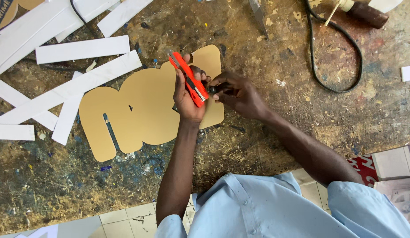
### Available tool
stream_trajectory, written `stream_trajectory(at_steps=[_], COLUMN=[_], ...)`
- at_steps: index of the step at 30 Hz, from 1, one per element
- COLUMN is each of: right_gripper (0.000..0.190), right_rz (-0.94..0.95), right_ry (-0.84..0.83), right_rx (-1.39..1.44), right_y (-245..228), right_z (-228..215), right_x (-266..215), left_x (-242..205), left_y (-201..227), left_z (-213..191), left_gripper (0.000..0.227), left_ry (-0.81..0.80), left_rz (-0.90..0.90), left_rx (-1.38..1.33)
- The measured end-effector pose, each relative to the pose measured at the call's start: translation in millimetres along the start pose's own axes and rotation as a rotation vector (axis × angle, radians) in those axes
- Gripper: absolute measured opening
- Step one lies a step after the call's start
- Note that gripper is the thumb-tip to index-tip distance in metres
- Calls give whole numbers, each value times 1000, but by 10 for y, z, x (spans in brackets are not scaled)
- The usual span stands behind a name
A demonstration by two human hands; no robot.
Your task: The person applies glue to a white plastic letter-shaped object and presses it into place. They then handle a cardboard letter-shaped template, using a utility knife to trim its edges. The person works at a cluttered workbench with various tools and materials visible.
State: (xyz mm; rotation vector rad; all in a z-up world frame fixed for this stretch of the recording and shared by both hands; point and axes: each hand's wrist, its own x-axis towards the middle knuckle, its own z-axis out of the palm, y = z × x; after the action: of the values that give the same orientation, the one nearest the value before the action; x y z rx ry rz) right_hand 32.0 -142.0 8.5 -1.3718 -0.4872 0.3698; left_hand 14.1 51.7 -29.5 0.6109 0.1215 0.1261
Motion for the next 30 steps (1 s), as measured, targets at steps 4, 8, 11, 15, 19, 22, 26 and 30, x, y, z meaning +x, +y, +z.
stream_trajectory(at_steps=[4, 8, 11, 15, 19, 22, 26, 30], right_gripper=[24, 18, 21, 31, 48, 49, 55, 49], right_rz=[-200, -500, -549, -608, -607, -676, -710, -696], right_ry=[10, 24, 42, 9, -35, -43, 19, 72], right_rx=[-190, -468, -528, -596, -587, -683, -824, -747], right_y=[-150, 13, 60, -111, 126, 157, 203, 175], right_z=[-2, -53, -50, -9, -66, -67, -38, 10], right_x=[20, 39, 40, 33, -14, -27, -30, -75], left_x=[-3, -28, -13, -25, -78, -118, -109, -159], left_y=[37, 55, 31, 36, 111, 138, 61, 6], left_z=[26, 62, 20, 43, 210, 244, 111, 121], left_gripper=[58, 57, 56, 51, 49, 49, 47, 46], left_ry=[1, -23, -14, 61, 97, 115, 113, 170], left_rz=[-12, -40, -51, -80, -86, -104, -163, -174], left_rx=[-35, 5, 19, 40, 40, 12, -53, -116])
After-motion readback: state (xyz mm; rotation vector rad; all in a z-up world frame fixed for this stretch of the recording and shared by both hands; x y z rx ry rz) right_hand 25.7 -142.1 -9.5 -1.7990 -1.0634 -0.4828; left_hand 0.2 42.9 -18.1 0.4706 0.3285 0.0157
